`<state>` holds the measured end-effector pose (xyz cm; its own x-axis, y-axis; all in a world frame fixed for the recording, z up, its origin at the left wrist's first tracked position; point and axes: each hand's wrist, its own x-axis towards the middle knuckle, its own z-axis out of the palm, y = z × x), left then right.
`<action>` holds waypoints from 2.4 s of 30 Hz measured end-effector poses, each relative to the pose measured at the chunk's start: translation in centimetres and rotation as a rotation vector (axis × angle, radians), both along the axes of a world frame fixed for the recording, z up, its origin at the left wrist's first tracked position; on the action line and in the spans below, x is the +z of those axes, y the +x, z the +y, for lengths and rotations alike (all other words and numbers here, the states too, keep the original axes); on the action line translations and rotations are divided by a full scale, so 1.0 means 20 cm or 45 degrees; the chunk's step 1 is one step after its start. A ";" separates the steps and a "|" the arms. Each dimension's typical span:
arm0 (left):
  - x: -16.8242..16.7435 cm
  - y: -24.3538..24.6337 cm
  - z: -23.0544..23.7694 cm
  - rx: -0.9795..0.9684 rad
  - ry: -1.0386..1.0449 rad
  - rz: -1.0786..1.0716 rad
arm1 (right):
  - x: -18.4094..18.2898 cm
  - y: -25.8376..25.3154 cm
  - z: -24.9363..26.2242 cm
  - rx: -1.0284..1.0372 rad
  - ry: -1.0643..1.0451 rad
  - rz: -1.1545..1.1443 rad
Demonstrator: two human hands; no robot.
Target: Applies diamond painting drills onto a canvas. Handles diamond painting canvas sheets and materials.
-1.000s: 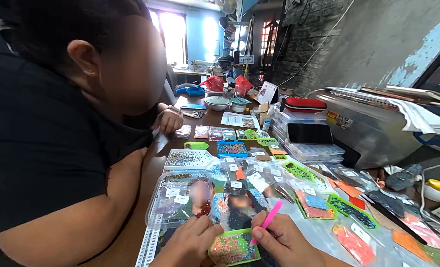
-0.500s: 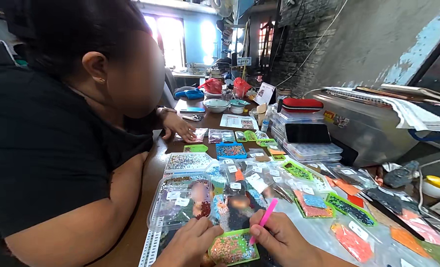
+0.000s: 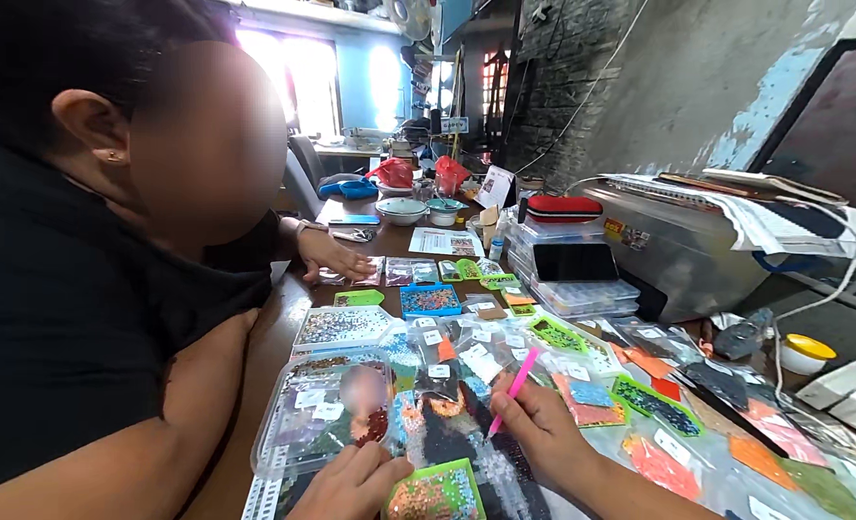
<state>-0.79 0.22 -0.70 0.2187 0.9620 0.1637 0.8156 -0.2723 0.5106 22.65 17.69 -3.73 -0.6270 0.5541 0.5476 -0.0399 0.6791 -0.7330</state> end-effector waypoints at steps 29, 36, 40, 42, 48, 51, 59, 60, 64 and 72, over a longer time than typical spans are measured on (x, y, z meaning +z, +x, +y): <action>0.00 -0.01 -0.01 -0.002 -0.016 -0.008 | -0.01 0.00 0.01 -0.058 0.098 -0.121; 0.00 -0.01 -0.01 0.000 -0.017 0.000 | -0.01 0.00 0.02 -0.052 0.115 -0.125; 0.00 -0.01 -0.01 0.007 -0.016 -0.004 | -0.01 0.00 0.02 -0.054 0.173 -0.166; 0.00 0.00 -0.01 0.009 -0.023 -0.007 | -0.01 0.00 0.02 -0.065 0.248 -0.207; 0.01 0.00 -0.01 0.009 -0.033 0.001 | -0.01 -0.01 0.01 -0.089 0.194 -0.141; 0.01 0.00 -0.01 0.008 -0.037 0.007 | -0.01 -0.01 0.01 -0.119 0.090 -0.088; 0.00 -0.01 0.00 -0.001 -0.011 0.000 | -0.02 -0.01 0.01 -0.111 0.108 -0.089; 0.00 -0.01 0.00 -0.002 -0.013 -0.002 | -0.02 -0.01 0.01 -0.114 0.113 -0.095; 0.00 -0.01 0.00 -0.008 0.001 0.003 | -0.02 -0.01 0.01 -0.106 0.156 -0.124; 0.00 -0.01 0.00 0.000 0.011 0.004 | -0.01 0.00 0.03 -0.070 0.237 -0.250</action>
